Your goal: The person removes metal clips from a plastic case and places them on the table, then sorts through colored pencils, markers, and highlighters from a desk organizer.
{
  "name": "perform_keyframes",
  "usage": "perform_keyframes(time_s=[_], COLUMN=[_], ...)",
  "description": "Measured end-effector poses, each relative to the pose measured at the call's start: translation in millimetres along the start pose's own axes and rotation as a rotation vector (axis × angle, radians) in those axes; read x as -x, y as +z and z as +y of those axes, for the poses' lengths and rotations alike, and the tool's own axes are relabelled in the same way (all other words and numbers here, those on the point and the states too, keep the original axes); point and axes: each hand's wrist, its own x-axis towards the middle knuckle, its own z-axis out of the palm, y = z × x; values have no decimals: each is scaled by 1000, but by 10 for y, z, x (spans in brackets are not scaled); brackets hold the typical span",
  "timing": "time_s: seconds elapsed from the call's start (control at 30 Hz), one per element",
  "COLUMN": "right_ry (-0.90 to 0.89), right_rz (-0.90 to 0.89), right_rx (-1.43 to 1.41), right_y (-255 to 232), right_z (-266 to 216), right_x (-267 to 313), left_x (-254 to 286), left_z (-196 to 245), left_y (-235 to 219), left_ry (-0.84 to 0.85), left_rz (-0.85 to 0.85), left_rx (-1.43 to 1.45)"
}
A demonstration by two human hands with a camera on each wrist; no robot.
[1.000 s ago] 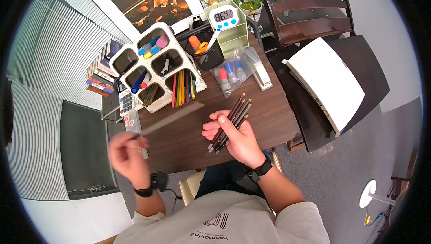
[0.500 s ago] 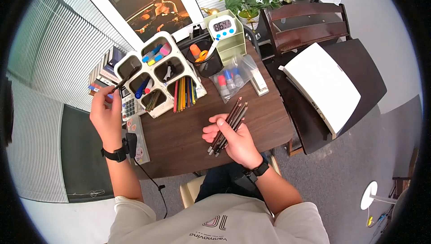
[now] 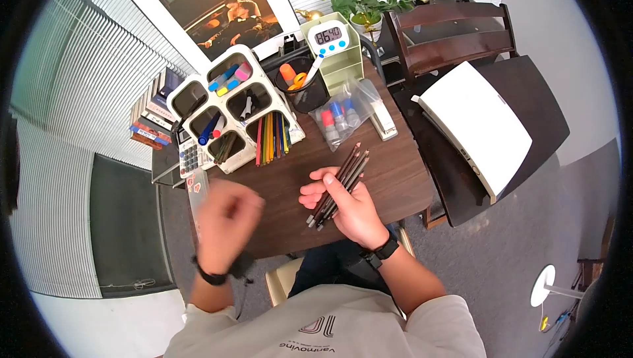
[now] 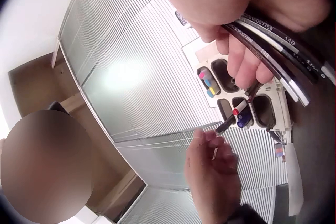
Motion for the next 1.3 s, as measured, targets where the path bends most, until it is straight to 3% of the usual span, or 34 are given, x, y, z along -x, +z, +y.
perform_keyframes(time_s=[0.07, 0.13, 0.23, 0.33, 0.4, 0.53, 0.6, 0.67, 0.73, 0.8, 0.87, 1.03, 1.3], right_ry=[1, -3, -13, -22, -8, -3, -9, -12, -13, -17, -22, -11, -8], right_rz=[-6, -6, -10, -20, -60, -68, -66, -73, -75, -71, -64, -40, -44], right_rx=[2, 6, 10, 44, 87, 93, 90, 90, 93, 89, 85, 80, 78], right_y=[2, -10, -3, 24, 16, -23, -27, -23, -30, -30, -33, 2, 1], right_z=[5, 2, -13, -10, 1, -6, -16, -19, -7, -7, -5, -10, -5], right_x=[-5, -5, 19, 12, 31, 51, 53, 44, 38, 37, 39, 42, 38], left_x=[207, 394, 470, 431, 407, 342, 178, 38, -157, -320, -506, -746, -935], left_z=[105, 23, 7, 14, -81, -225, -235, -249, -287, -302, -261, -446, -591], left_y=[325, 650, 754, 589, 416, -59, -359, -580, -678, -717, -650, -559, -414], left_ry=[-69, -98, -154, -223, -141, 94, 225, 182, 195, 150, 158, 62, 123], left_rz=[-307, -310, -243, -59, 68, 558, 742, 839, 849, 691, 669, 565, 545], left_rx=[89, 153, 234, 321, 276, 408, 252, 41, -23, -296, -379, -408, -526])
